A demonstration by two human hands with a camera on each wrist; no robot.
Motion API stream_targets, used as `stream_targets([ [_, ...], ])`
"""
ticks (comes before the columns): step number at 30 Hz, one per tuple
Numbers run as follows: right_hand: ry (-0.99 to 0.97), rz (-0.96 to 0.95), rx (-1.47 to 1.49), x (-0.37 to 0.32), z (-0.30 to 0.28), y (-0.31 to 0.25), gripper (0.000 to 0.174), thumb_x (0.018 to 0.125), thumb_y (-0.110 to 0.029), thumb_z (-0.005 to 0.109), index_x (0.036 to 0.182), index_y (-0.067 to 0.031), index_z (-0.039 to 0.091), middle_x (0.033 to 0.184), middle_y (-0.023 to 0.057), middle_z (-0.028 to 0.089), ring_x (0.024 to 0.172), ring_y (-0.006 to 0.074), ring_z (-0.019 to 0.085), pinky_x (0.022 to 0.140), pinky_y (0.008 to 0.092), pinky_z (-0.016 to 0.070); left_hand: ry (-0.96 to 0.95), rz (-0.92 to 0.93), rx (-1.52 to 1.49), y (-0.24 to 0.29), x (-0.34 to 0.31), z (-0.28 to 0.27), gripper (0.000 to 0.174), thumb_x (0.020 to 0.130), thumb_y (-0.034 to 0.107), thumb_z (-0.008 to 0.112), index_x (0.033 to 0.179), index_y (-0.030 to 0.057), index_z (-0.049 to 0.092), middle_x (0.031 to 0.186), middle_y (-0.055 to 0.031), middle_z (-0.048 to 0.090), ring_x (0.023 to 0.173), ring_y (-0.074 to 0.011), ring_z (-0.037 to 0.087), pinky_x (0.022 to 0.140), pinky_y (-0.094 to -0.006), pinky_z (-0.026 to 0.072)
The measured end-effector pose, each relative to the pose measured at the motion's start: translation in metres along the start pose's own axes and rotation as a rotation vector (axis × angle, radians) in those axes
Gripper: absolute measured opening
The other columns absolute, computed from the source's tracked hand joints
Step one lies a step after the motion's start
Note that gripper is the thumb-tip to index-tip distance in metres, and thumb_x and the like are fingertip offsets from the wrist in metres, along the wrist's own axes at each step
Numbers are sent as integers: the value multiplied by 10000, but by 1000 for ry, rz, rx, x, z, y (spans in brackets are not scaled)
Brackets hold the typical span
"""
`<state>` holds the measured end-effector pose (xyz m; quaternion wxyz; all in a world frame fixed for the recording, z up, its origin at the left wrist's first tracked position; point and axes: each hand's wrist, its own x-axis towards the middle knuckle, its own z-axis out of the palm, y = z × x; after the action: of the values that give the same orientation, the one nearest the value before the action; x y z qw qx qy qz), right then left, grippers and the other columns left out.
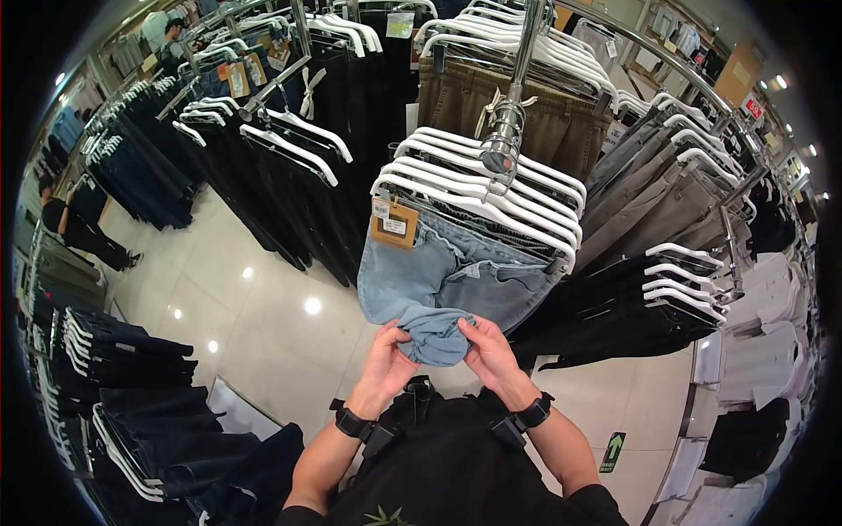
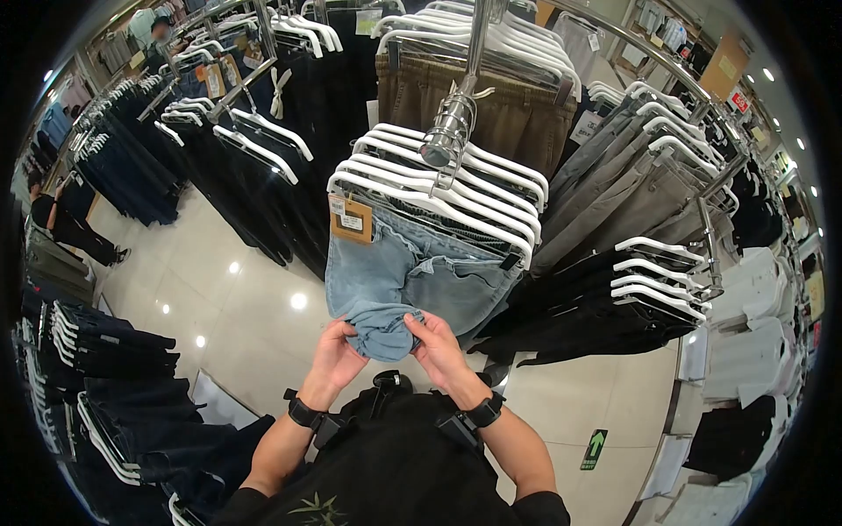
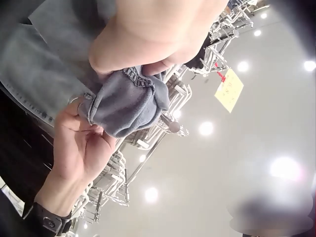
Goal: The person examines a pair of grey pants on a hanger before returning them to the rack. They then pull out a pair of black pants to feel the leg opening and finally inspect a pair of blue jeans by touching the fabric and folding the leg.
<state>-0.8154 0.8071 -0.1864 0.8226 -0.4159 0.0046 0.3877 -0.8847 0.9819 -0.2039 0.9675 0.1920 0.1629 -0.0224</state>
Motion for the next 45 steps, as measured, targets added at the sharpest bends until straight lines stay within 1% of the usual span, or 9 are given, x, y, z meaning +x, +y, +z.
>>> stream_targets([
  [9, -12, 7, -41, 19, -3, 10, 256, 972, -176, 556, 1118, 32, 590, 1038, 56, 671, 923, 114, 636, 857, 267, 502, 29, -181, -59, -8, 3, -3, 480, 836, 192, 402, 1211, -80, 527, 1221, -171, 604, 1127, -293, 587, 1029, -439, 422],
  [12, -14, 7, -64, 27, -6, 13, 254, 973, -175, 553, 1117, 30, 592, 1031, 57, 674, 911, 111, 639, 846, 263, 507, 101, -154, -30, -5, -2, 10, 514, 823, 214, 422, 1244, -68, 511, 1257, -169, 586, 1159, -294, 569, 1037, -437, 414],
  [15, 1, 34, -88, 28, -7, 10, 255, 978, -177, 544, 1128, 24, 592, 1037, 60, 676, 909, 110, 646, 847, 264, 513, -4, -153, -86, -2, -3, 3, 491, 892, 246, 429, 1289, -37, 481, 1308, -155, 556, 1208, -295, 533, 1060, -438, 386],
  [18, -22, 79, -100, 25, -5, 3, 265, 984, -185, 531, 1146, 16, 588, 1057, 61, 675, 927, 110, 650, 854, 263, 518, 12, -50, -64, 5, -3, 12, 476, 975, 318, 407, 1331, 5, 453, 1348, -138, 528, 1242, -296, 503, 1078, -445, 357],
  [21, -102, 92, -57, 18, 1, -1, 278, 990, -195, 518, 1163, 14, 580, 1080, 61, 670, 949, 113, 651, 859, 258, 520, -15, -10, -102, 8, 0, 9, 487, 1002, 409, 406, 1289, 26, 503, 1289, -101, 585, 1222, -258, 527, 1059, -430, 366],
  [25, -164, 70, 1, 17, 0, 2, 291, 997, -205, 502, 1178, 12, 572, 1103, 65, 664, 969, 119, 648, 867, 267, 520, -34, -16, -119, 12, 0, 12, 496, 1004, 428, 398, 1278, 31, 514, 1272, -101, 597, 1197, -264, 548, 1040, -429, 390],
  [28, -105, 87, 56, 12, 1, -1, 292, 1003, -220, 487, 1164, 7, 575, 1118, 79, 662, 1002, 145, 642, 899, 296, 504, -34, -49, -100, 16, 1, 13, 501, 1004, 436, 397, 1268, 30, 524, 1252, -99, 611, 1174, -263, 566, 1023, -423, 409],
  [37, -167, 117, 322, 3, -8, -4, 377, 1032, -322, 368, 1146, -39, 591, 1200, 85, 636, 1164, 215, 560, 1044, 377, 368, 31, -119, 52, 16, -6, 7, 442, 1003, 399, 435, 1235, 40, 549, 1230, -89, 624, 1140, -217, 591, 982, -390, 455],
  [45, -225, 133, 196, 2, 3, 7, 322, 1007, -245, 450, 1198, -19, 578, 1199, 80, 620, 1154, 188, 549, 1018, 380, 390, 77, -22, 212, 21, -16, -8, 292, 1012, 298, 461, 1139, 61, 574, 1103, -47, 645, 1028, -160, 627, 908, -343, 504],
])
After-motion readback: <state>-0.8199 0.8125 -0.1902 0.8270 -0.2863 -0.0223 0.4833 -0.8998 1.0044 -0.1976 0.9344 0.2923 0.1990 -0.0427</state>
